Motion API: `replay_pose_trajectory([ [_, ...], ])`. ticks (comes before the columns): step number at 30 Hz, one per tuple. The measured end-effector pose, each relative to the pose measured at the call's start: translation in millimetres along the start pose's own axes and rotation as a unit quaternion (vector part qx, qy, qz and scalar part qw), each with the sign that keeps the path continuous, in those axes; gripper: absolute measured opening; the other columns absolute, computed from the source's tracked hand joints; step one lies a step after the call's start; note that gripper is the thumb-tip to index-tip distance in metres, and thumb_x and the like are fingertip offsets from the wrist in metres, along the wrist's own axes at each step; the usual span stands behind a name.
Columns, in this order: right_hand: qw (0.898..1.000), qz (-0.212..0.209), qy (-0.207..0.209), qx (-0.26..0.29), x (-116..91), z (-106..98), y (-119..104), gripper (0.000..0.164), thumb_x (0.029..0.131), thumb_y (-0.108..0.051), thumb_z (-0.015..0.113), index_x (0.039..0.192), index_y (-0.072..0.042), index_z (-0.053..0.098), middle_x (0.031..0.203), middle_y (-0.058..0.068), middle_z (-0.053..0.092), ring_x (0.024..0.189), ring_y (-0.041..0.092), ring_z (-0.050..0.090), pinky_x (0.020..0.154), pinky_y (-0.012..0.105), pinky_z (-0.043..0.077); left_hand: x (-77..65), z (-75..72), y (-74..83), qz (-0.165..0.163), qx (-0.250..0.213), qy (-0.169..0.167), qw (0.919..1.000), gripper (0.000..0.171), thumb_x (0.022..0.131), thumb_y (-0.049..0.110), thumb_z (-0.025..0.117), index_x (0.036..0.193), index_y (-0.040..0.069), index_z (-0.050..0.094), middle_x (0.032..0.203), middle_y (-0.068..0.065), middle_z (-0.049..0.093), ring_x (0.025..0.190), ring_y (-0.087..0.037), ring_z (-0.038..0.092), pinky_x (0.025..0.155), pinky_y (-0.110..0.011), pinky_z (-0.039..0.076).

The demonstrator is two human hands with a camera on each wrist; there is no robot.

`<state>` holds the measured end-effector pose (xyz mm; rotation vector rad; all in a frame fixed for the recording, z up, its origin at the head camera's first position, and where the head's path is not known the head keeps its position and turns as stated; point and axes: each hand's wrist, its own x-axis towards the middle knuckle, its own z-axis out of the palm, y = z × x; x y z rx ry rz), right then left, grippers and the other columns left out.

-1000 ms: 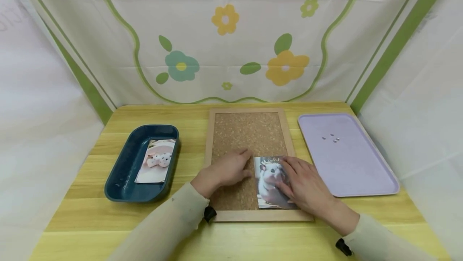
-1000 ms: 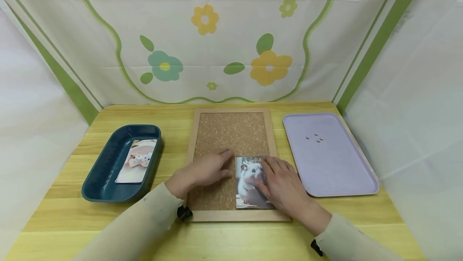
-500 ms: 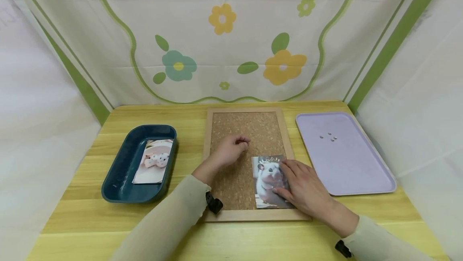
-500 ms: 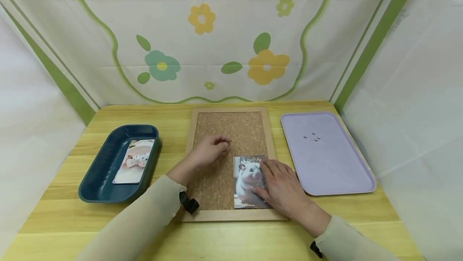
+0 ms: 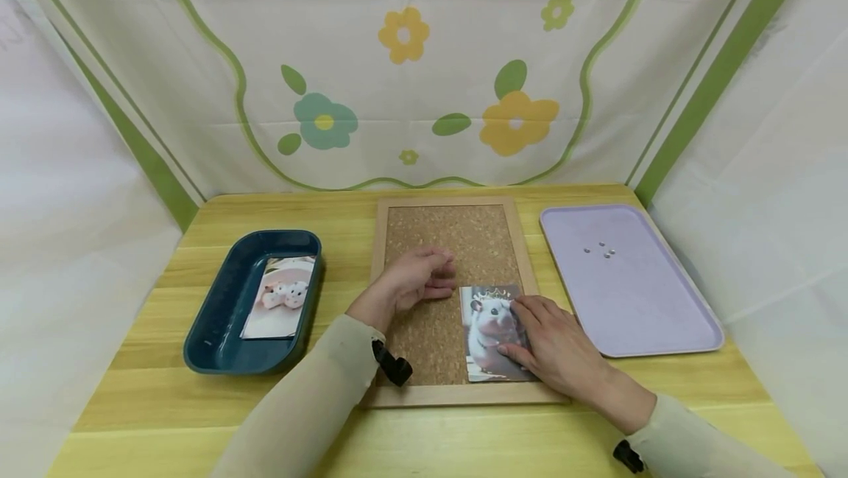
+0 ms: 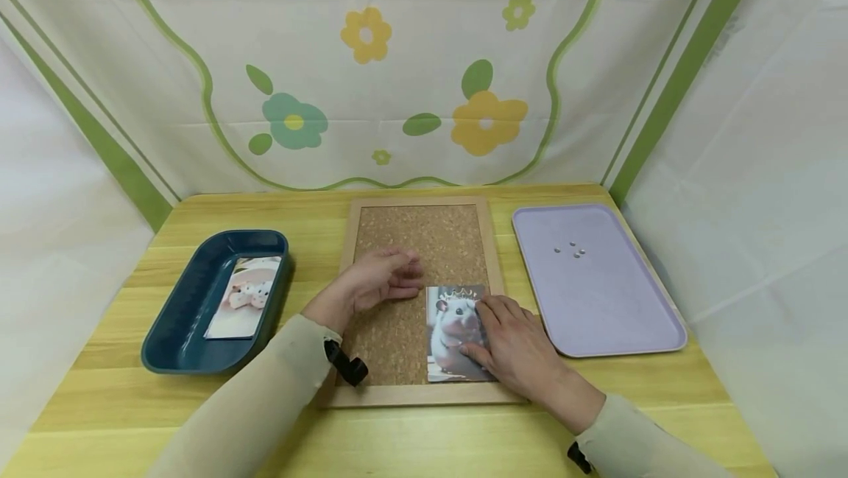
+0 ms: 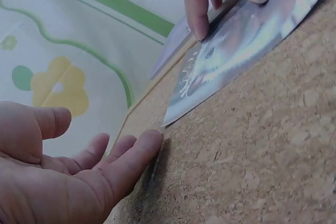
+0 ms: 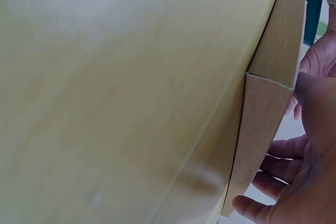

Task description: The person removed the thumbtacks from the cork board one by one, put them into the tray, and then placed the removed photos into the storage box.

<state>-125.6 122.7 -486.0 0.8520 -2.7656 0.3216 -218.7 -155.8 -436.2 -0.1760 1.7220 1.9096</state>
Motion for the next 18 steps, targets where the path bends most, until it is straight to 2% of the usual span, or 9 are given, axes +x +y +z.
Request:
replay_pose_trajectory([
  [4, 1.0, -0.001, -0.001, 0.002, -0.2, 0.4, 0.0, 0.071, 0.095, -0.049, 0.076, 0.139, 0.004, 0.063, 0.141, 0.02, 0.063, 0.132, 0.039, 0.058, 0.101, 0.059, 0.054, 0.2, -0.8, 0.0, -0.007, -0.024, -0.008, 0.9997, 0.045, 0.113, 0.029, 0.051, 0.146, -0.002, 0.048, 0.141, -0.025, 0.054, 0.123, -0.041, 0.066, 0.104, -0.049, 0.057],
  [9, 1.0, -0.004, -0.001, 0.0, -0.1, 0.8, 0.2, 0.069, 0.095, -0.049, 0.076, 0.138, 0.004, 0.063, 0.14, 0.02, 0.063, 0.132, 0.039, 0.058, 0.101, 0.058, 0.054, 1.3, -1.0, -1.4, -0.013, -0.03, -0.015, 0.9993, 0.052, 0.113, 0.033, 0.051, 0.149, -0.004, 0.047, 0.141, -0.024, 0.054, 0.121, -0.041, 0.068, 0.104, -0.053, 0.056],
  [18, 1.0, -0.005, -0.003, -0.001, 0.5, 1.7, 0.5, 0.069, 0.096, -0.049, 0.076, 0.138, 0.005, 0.063, 0.14, 0.021, 0.063, 0.131, 0.039, 0.058, 0.102, 0.058, 0.053, -0.6, 2.6, -1.7, -0.016, -0.044, -0.013, 0.9988, 0.054, 0.112, 0.038, 0.052, 0.147, -0.004, 0.052, 0.138, -0.022, 0.055, 0.114, -0.034, 0.069, 0.104, -0.051, 0.057],
])
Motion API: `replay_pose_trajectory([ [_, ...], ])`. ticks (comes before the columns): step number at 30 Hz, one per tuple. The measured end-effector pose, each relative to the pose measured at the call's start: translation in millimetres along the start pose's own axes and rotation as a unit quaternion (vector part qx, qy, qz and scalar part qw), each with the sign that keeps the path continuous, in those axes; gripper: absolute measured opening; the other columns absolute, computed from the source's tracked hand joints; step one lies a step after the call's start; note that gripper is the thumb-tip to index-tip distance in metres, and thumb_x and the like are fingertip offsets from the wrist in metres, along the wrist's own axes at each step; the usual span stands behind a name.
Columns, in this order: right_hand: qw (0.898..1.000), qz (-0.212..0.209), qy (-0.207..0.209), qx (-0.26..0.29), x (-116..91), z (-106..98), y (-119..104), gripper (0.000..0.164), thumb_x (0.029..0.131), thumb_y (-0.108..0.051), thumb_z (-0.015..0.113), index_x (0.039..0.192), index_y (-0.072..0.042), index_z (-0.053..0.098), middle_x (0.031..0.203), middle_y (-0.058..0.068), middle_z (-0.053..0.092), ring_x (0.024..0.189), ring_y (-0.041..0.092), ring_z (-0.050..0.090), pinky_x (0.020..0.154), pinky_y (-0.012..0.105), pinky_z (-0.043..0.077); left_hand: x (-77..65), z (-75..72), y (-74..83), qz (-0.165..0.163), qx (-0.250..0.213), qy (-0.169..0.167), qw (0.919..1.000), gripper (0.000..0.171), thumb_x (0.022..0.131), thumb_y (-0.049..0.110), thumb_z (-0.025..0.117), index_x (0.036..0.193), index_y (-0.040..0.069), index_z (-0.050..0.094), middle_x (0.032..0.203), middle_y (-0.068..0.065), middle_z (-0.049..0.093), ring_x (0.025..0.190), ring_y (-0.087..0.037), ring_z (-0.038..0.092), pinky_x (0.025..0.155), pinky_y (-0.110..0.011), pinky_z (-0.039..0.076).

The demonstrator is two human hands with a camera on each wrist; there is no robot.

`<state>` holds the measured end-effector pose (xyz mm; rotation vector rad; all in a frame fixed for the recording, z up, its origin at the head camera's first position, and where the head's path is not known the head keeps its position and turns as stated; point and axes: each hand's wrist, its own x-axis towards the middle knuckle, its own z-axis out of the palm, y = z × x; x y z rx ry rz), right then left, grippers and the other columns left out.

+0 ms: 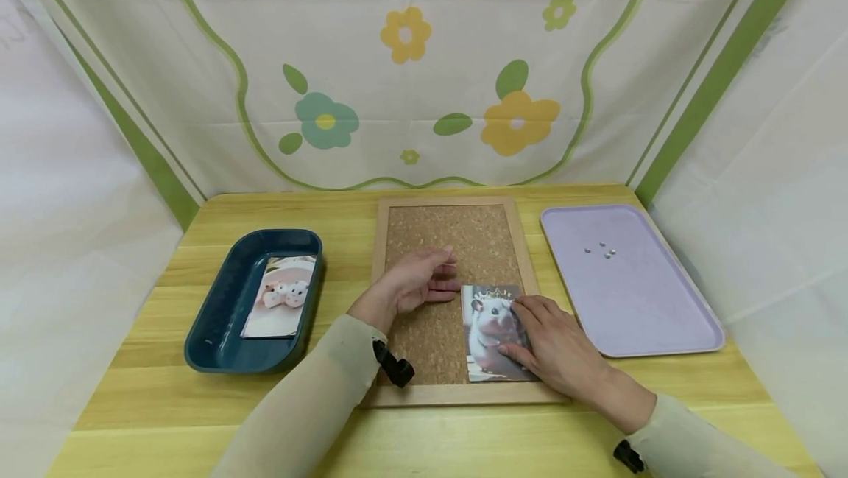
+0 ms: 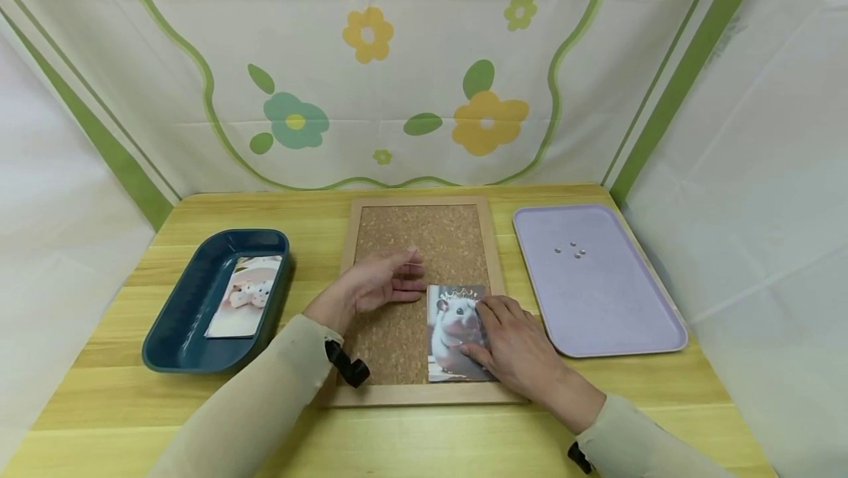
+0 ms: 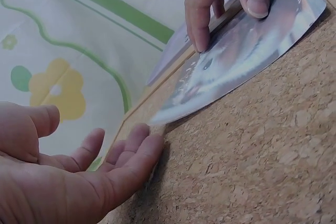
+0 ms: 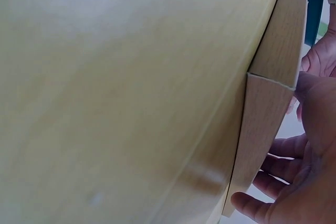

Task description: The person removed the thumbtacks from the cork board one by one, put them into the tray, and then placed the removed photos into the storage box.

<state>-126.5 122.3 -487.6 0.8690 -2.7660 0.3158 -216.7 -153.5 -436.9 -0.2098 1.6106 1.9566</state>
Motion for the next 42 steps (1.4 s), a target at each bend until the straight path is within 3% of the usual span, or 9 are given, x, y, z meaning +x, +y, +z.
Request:
replay_pose_trajectory([
  [9, 1.0, -0.007, 0.006, 0.003, 1, 1, 0, 0.07, 0.095, -0.049, 0.076, 0.138, 0.005, 0.063, 0.14, 0.021, 0.063, 0.131, 0.039, 0.058, 0.102, 0.057, 0.054, -0.5, 4.6, -3.5, 0.012, -0.022, -0.027, 0.9993, 0.061, 0.112, 0.043, 0.048, 0.149, -0.005, 0.048, 0.136, -0.022, 0.054, 0.101, -0.024, 0.065, 0.102, -0.052, 0.058],
  [16, 1.0, -0.011, 0.008, 0.003, 2, 1, 1, 0.07, 0.095, -0.048, 0.076, 0.137, 0.006, 0.063, 0.14, 0.022, 0.063, 0.131, 0.04, 0.058, 0.102, 0.058, 0.054, -1.9, 5.2, -6.7, 0.011, -0.018, -0.026, 0.9994, 0.063, 0.112, 0.047, 0.048, 0.148, -0.004, 0.049, 0.136, -0.022, 0.053, 0.107, -0.028, 0.065, 0.099, -0.05, 0.06],
  [20, 1.0, -0.014, 0.014, 0.003, 2, 1, 1, 0.07, 0.094, -0.048, 0.077, 0.137, 0.007, 0.064, 0.139, 0.023, 0.063, 0.13, 0.04, 0.058, 0.101, 0.058, 0.054, -6.3, 6.2, -9.8, 0.008, 0.011, -0.046, 0.9988, 0.061, 0.112, 0.045, 0.049, 0.147, -0.005, 0.051, 0.137, -0.024, 0.056, 0.112, -0.032, 0.068, 0.099, -0.048, 0.06],
  [26, 1.0, -0.005, 0.002, 0.008, 2, 1, 2, 0.072, 0.095, -0.05, 0.077, 0.139, 0.006, 0.063, 0.141, 0.022, 0.061, 0.132, 0.04, 0.056, 0.102, 0.057, 0.054, -13.4, 8.5, -16.9, 0.004, 0.057, -0.088, 0.9944, 0.05, 0.111, 0.036, 0.055, 0.142, -0.004, 0.058, 0.135, -0.025, 0.061, 0.109, -0.032, 0.071, 0.099, -0.046, 0.06],
  [32, 1.0, 0.008, -0.015, 0.013, 2, 0, 2, 0.073, 0.096, -0.051, 0.075, 0.141, 0.005, 0.061, 0.144, 0.022, 0.06, 0.135, 0.039, 0.055, 0.104, 0.058, 0.053, -17.9, 13.3, -26.0, -0.006, 0.067, -0.111, 0.9916, 0.042, 0.11, 0.028, 0.059, 0.14, -0.002, 0.061, 0.128, -0.02, 0.066, 0.098, -0.025, 0.073, 0.096, -0.043, 0.062],
  [36, 1.0, 0.011, -0.018, 0.014, 2, 0, 1, 0.073, 0.096, -0.051, 0.075, 0.141, 0.005, 0.061, 0.145, 0.023, 0.059, 0.135, 0.04, 0.054, 0.106, 0.058, 0.052, -19.6, 17.3, -32.7, 0.012, 0.074, -0.112, 0.9909, 0.035, 0.107, 0.012, 0.06, 0.14, -0.002, 0.059, 0.116, -0.016, 0.068, 0.096, -0.023, 0.073, 0.093, -0.043, 0.063],
  [42, 1.0, 0.013, -0.017, 0.018, 0, 1, 1, 0.073, 0.096, -0.05, 0.076, 0.141, 0.005, 0.06, 0.145, 0.022, 0.059, 0.135, 0.04, 0.054, 0.106, 0.058, 0.051, -18.6, 25.0, -43.9, 0.049, 0.086, -0.09, 0.9911, 0.045, 0.094, -0.013, 0.066, 0.137, -0.005, 0.055, 0.102, -0.01, 0.059, 0.088, -0.02, 0.067, 0.086, -0.041, 0.064],
])
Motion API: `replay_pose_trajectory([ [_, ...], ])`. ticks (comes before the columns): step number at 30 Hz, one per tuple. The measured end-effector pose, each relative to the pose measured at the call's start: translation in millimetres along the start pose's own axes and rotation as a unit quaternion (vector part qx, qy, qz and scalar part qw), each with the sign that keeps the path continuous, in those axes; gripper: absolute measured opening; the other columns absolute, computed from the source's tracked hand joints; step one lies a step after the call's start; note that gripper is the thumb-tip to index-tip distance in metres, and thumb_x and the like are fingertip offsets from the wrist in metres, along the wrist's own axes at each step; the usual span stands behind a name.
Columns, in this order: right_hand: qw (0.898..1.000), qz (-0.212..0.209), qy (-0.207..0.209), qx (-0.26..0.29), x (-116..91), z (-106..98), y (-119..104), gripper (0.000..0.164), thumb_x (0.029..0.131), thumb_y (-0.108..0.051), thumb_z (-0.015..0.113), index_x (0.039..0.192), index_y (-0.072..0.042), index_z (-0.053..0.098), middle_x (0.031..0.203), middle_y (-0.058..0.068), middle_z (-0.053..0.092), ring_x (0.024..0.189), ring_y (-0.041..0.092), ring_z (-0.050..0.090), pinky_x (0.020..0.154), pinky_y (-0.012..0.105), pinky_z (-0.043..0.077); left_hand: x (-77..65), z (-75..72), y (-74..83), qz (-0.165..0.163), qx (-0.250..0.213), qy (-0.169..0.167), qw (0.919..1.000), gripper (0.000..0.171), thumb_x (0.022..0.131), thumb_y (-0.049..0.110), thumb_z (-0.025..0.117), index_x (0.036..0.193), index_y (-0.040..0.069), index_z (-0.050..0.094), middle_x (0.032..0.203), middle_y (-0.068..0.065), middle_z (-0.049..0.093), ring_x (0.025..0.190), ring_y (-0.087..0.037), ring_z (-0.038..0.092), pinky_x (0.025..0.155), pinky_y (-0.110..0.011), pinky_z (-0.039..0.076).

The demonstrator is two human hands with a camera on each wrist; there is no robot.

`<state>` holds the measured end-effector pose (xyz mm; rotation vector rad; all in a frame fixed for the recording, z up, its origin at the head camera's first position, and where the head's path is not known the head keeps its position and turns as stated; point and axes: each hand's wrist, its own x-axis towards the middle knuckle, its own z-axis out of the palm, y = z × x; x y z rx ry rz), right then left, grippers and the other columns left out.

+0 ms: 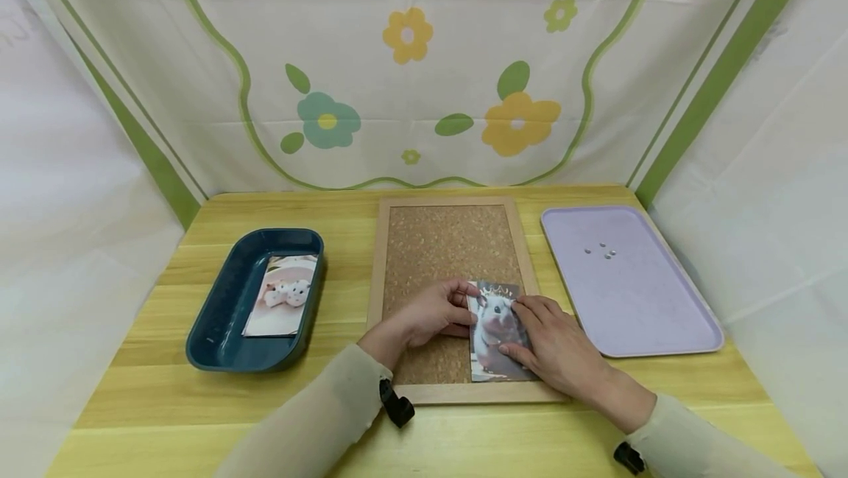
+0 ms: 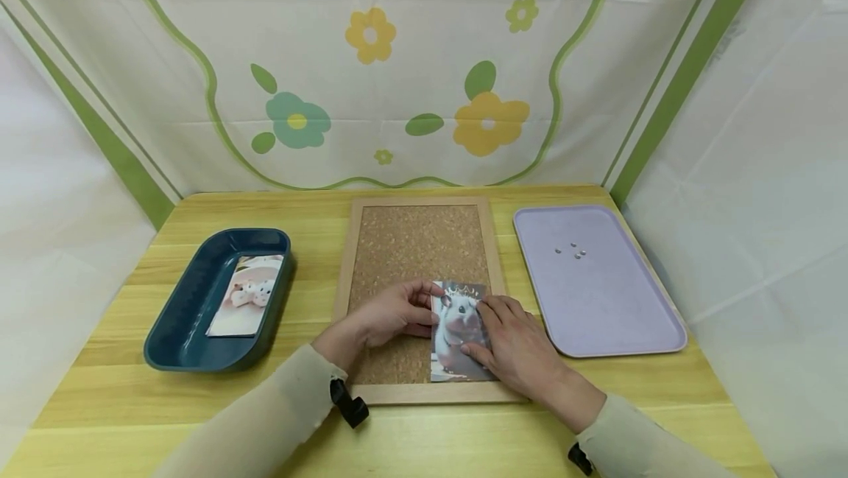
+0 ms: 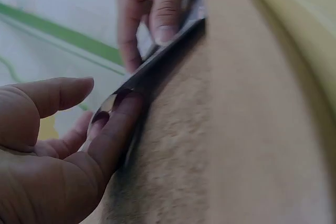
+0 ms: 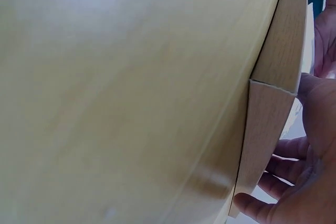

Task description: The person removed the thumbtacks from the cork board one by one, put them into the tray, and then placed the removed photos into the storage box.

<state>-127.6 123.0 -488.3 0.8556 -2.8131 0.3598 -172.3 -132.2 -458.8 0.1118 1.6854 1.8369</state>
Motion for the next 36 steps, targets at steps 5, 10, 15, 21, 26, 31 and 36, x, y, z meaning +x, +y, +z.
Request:
replay_pose_trajectory([
  [5, 1.0, -0.005, 0.006, 0.0, -1, 0, 0, 0.072, 0.096, -0.049, 0.076, 0.141, 0.005, 0.06, 0.144, 0.022, 0.06, 0.134, 0.039, 0.055, 0.104, 0.058, 0.052, 2.3, 6.4, -4.7, 0.011, 0.011, 0.021, 0.9997, 0.046, 0.089, -0.02, 0.066, 0.131, -0.005, 0.056, 0.097, -0.01, 0.058, 0.081, -0.02, 0.067, 0.079, -0.04, 0.065],
  [10, 1.0, -0.014, 0.019, -0.006, -1, 0, 0, 0.07, 0.096, -0.047, 0.076, 0.14, 0.005, 0.061, 0.141, 0.021, 0.061, 0.131, 0.039, 0.057, 0.101, 0.058, 0.054, 2.4, 9.6, -5.4, 0.012, 0.027, 0.036, 0.9989, 0.042, 0.09, -0.019, 0.067, 0.128, -0.003, 0.059, 0.096, -0.01, 0.058, 0.079, -0.022, 0.068, 0.074, -0.039, 0.066],
  [15, 0.999, -0.019, 0.026, -0.002, 0, 1, 1, 0.07, 0.095, -0.047, 0.077, 0.139, 0.005, 0.061, 0.14, 0.022, 0.061, 0.13, 0.039, 0.058, 0.101, 0.058, 0.054, 2.7, 9.9, -7.1, 0.021, 0.037, 0.051, 0.9978, 0.037, 0.091, -0.016, 0.066, 0.125, -0.002, 0.061, 0.095, -0.01, 0.058, 0.08, -0.022, 0.067, 0.071, -0.037, 0.066],
  [21, 0.999, -0.017, 0.03, 0.016, -1, -1, 3, 0.071, 0.096, -0.046, 0.076, 0.143, 0.005, 0.058, 0.144, 0.024, 0.059, 0.131, 0.042, 0.058, 0.103, 0.059, 0.053, 4.0, 2.5, -7.0, 0.035, 0.06, 0.072, 0.995, 0.028, 0.096, -0.01, 0.065, 0.122, 0.0, 0.065, 0.091, -0.007, 0.055, 0.078, -0.02, 0.065, 0.067, -0.034, 0.065],
  [26, 0.999, -0.017, 0.041, 0.028, -4, -1, 6, 0.069, 0.097, -0.044, 0.074, 0.143, 0.005, 0.057, 0.143, 0.025, 0.059, 0.131, 0.043, 0.057, 0.106, 0.06, 0.051, 4.0, -17.3, -2.4, 0.043, 0.067, 0.094, 0.9924, 0.027, 0.098, -0.006, 0.065, 0.123, 0.002, 0.066, 0.093, -0.005, 0.055, 0.078, -0.018, 0.063, 0.066, -0.032, 0.063],
  [31, 0.999, -0.022, 0.041, 0.025, -6, 0, 7, 0.066, 0.099, -0.044, 0.073, 0.142, 0.004, 0.058, 0.142, 0.024, 0.06, 0.131, 0.042, 0.058, 0.105, 0.059, 0.051, 1.0, -44.8, 6.1, 0.043, 0.043, 0.107, 0.9924, 0.03, 0.099, -0.005, 0.065, 0.128, 0.003, 0.066, 0.104, -0.007, 0.056, 0.087, -0.018, 0.062, 0.069, -0.03, 0.063],
  [36, 0.999, -0.022, 0.03, 0.025, -8, 1, 7, 0.066, 0.099, -0.043, 0.073, 0.143, 0.004, 0.058, 0.143, 0.022, 0.059, 0.132, 0.04, 0.057, 0.104, 0.059, 0.052, -5.4, -71.7, 14.1, 0.042, -0.005, 0.112, 0.9928, 0.035, 0.1, -0.006, 0.064, 0.134, 0.002, 0.064, 0.109, -0.007, 0.06, 0.088, -0.017, 0.064, 0.07, -0.03, 0.063],
])
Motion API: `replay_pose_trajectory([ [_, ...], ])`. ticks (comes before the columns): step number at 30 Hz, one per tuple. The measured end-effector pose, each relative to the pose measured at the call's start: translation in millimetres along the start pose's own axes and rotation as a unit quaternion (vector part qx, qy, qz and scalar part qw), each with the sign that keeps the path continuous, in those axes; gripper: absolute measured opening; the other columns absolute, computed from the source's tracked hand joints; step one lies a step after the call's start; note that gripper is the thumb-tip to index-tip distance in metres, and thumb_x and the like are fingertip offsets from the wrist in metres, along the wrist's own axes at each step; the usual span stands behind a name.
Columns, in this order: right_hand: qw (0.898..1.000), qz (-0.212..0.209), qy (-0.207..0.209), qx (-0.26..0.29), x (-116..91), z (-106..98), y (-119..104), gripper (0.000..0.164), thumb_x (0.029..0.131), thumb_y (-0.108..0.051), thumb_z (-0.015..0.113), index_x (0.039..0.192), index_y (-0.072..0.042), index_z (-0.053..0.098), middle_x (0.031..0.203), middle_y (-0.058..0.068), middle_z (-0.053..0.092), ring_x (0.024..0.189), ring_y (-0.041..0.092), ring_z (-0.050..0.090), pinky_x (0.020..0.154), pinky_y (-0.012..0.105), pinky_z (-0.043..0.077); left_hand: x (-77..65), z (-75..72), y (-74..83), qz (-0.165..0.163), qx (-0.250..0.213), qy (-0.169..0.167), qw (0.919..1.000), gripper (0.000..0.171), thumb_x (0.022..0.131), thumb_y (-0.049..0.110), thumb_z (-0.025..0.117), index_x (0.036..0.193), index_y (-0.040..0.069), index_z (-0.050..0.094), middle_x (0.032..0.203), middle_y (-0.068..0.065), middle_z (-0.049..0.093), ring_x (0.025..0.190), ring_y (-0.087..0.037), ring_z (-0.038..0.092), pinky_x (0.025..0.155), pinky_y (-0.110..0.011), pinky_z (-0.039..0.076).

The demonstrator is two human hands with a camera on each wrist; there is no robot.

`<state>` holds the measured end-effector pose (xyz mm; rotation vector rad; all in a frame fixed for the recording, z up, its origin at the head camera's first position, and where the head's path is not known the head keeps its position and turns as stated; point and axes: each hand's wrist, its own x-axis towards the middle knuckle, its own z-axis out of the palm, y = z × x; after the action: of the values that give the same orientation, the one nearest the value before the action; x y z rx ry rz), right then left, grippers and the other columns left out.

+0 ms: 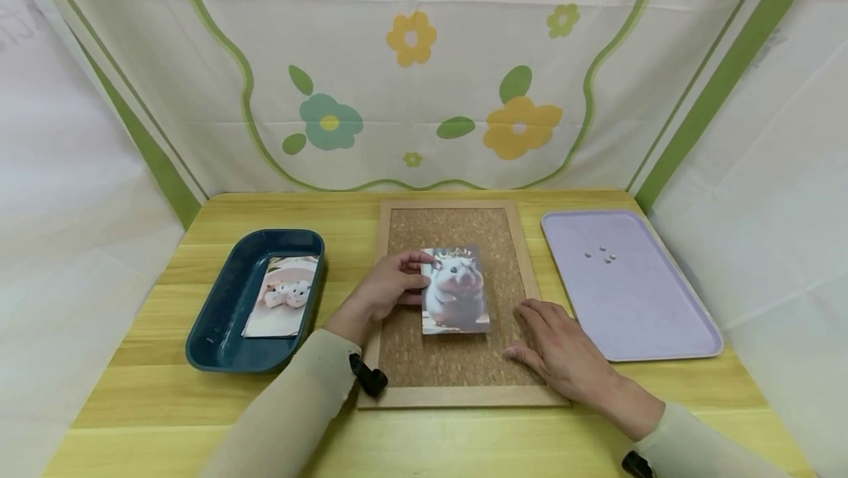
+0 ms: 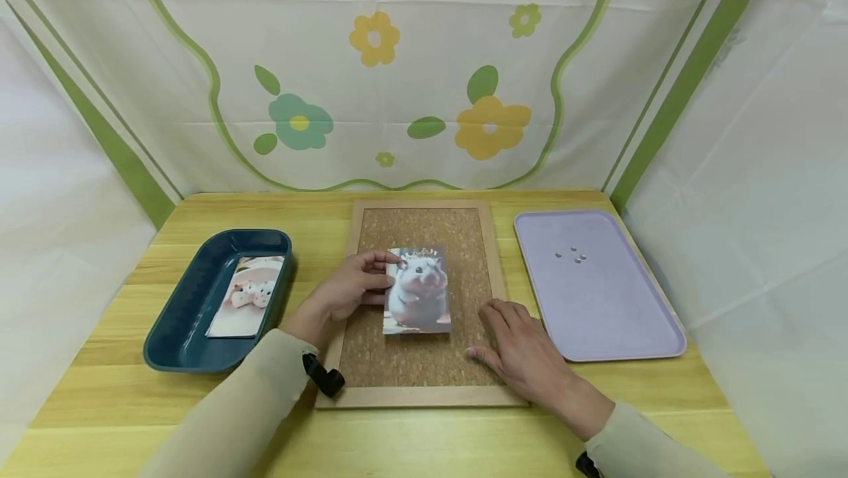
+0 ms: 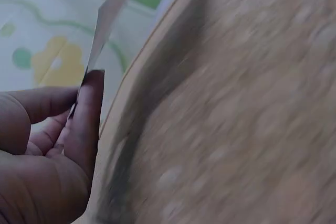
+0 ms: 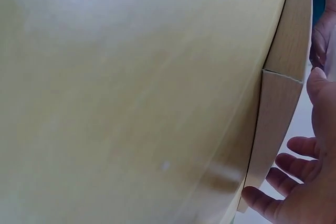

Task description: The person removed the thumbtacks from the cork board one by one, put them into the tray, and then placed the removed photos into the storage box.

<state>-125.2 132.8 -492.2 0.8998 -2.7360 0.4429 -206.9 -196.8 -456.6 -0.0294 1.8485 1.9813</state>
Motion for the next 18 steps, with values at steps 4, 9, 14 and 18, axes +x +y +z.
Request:
replay_pose_trajectory([
  [4, 1.0, -0.004, -0.001, -0.002, 0, 1, 0, 0.064, 0.098, -0.041, 0.075, 0.142, 0.003, 0.059, 0.142, 0.02, 0.06, 0.131, 0.039, 0.057, 0.103, 0.058, 0.052, -2.0, -19.7, 4.3, -0.005, -0.05, -0.002, 0.9988, 0.037, 0.1, -0.008, 0.063, 0.135, 0.003, 0.062, 0.104, -0.004, 0.06, 0.08, -0.015, 0.065, 0.067, -0.028, 0.062],
  [9, 1.0, -0.01, 0.001, -0.005, -1, 4, 2, 0.063, 0.098, -0.041, 0.076, 0.141, 0.002, 0.06, 0.141, 0.019, 0.061, 0.13, 0.038, 0.058, 0.102, 0.057, 0.053, -6.9, -38.3, 7.4, -0.012, -0.08, -0.009, 0.9967, 0.033, 0.103, -0.006, 0.059, 0.133, 0.007, 0.062, 0.1, -0.001, 0.062, 0.078, -0.014, 0.066, 0.065, -0.027, 0.061],
  [14, 1.0, -0.016, 0.004, -0.01, -1, 6, 2, 0.062, 0.097, -0.041, 0.076, 0.14, 0.002, 0.06, 0.14, 0.019, 0.061, 0.129, 0.038, 0.058, 0.101, 0.057, 0.053, -12.4, -47.2, 10.2, -0.011, -0.082, -0.014, 0.9965, 0.04, 0.103, -0.008, 0.058, 0.141, 0.007, 0.058, 0.108, -0.002, 0.058, 0.079, -0.013, 0.064, 0.067, -0.026, 0.061],
  [18, 1.0, -0.015, 0.002, -0.015, 0, 6, 2, 0.063, 0.097, -0.041, 0.076, 0.14, 0.002, 0.06, 0.14, 0.019, 0.061, 0.129, 0.038, 0.057, 0.102, 0.057, 0.053, -16.7, -48.7, 12.2, -0.004, -0.075, -0.02, 0.9969, 0.053, 0.101, -0.012, 0.058, 0.151, 0.004, 0.051, 0.117, -0.002, 0.051, 0.08, -0.011, 0.062, 0.067, -0.024, 0.06],
])
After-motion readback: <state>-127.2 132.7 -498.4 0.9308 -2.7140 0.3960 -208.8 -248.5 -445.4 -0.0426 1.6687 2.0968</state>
